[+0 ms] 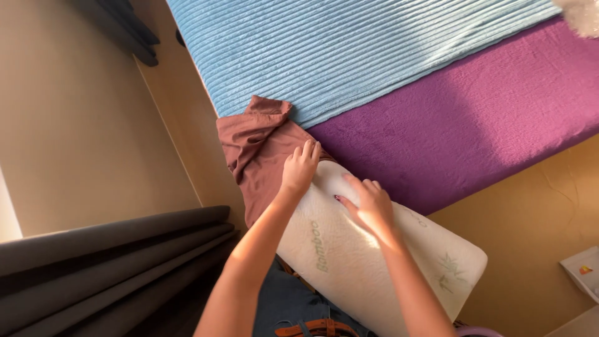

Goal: The person dusts a gray pillow with a duster, then places it on the bed. They then pick up a white pillow and a brown pillowcase, and proceed to put the case onto the pillow.

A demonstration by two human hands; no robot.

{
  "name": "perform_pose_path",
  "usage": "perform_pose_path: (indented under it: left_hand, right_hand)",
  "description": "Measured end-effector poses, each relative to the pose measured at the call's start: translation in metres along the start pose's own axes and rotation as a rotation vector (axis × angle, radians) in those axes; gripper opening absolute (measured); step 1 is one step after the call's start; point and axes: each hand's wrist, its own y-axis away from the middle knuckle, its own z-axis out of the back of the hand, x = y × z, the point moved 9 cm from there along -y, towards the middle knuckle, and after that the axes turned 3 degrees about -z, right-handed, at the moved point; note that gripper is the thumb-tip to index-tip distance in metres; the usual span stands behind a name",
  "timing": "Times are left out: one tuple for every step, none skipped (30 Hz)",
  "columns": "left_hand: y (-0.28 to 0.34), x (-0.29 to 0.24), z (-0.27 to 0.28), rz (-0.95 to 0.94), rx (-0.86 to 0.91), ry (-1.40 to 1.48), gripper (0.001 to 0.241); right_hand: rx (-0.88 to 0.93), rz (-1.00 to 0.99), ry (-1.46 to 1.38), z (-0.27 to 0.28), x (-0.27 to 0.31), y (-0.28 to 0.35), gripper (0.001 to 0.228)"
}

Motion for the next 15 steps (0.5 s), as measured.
perform_pose_path:
  left_hand:
    - [-0.008, -0.002, 0.023, -0.052, -0.084, 0.053, 0.045]
    - [-0.008, -0.001, 0.022, -0.057, -0.088, 0.055, 0.045]
    - [-0.008, -0.005, 0.02, -0.124, -0.082, 0.097, 0.038]
    - [-0.007, -0.008, 0.019, -0.195, -0.075, 0.136, 0.032]
    - [-0.009, -0.008, 0.023, -0.202, -0.08, 0.133, 0.032]
    - [-0.011, -0.009, 0.024, -0.218, -0.056, 0.173, 0.024]
    - [-0.012, -0.01, 0.025, -0.234, -0.031, 0.213, 0.018]
    - [-0.015, -0.013, 0.036, -0.231, -0.035, 0.21, 0.018]
    - [-0.019, -0.015, 0.044, -0.217, -0.006, 0.289, 0.015]
    - [-0.022, -0.016, 0.053, -0.201, 0.022, 0.366, 0.013]
    - [-0.023, -0.018, 0.066, -0.198, 0.017, 0.359, 0.013]
    - [-0.024, -0.018, 0.078, -0.181, 0.026, 0.43, 0.015]
    - [-0.024, -0.019, 0.091, -0.164, 0.034, 0.502, 0.016]
    - [-0.019, -0.022, 0.094, -0.16, 0.032, 0.494, 0.016]
    - [-0.015, -0.023, 0.098, -0.124, 0.006, 0.542, 0.018]
  right_hand:
    - [-0.036, 0.052, 0.066, 0.012, 0.023, 0.004, 0.059]
    - [-0.042, 0.049, 0.068, 0.014, 0.028, 0.003, 0.059]
    - [-0.052, 0.069, 0.109, 0.017, 0.036, 0.003, 0.056]
    - [-0.064, 0.091, 0.147, 0.018, 0.046, 0.001, 0.054]
    - [-0.073, 0.089, 0.146, 0.016, 0.05, -0.001, 0.054]
    - [-0.091, 0.12, 0.148, 0.014, 0.058, -0.003, 0.052]
    - [-0.11, 0.152, 0.15, 0.012, 0.065, -0.005, 0.05]
    - [-0.112, 0.157, 0.151, 0.006, 0.068, -0.006, 0.05]
    - [-0.118, 0.164, 0.157, 0.001, 0.072, -0.007, 0.04]
    - [-0.124, 0.175, 0.161, -0.005, 0.077, -0.01, 0.032]
    - [-0.127, 0.184, 0.161, -0.009, 0.076, -0.012, 0.032]
    - [-0.148, 0.191, 0.17, -0.013, 0.077, -0.014, 0.026]
    - [-0.168, 0.198, 0.179, -0.017, 0.077, -0.017, 0.02]
    - [-0.169, 0.206, 0.175, -0.031, 0.067, -0.023, 0.02]
    - [-0.235, 0.226, 0.196, -0.039, 0.058, -0.029, 0.02]
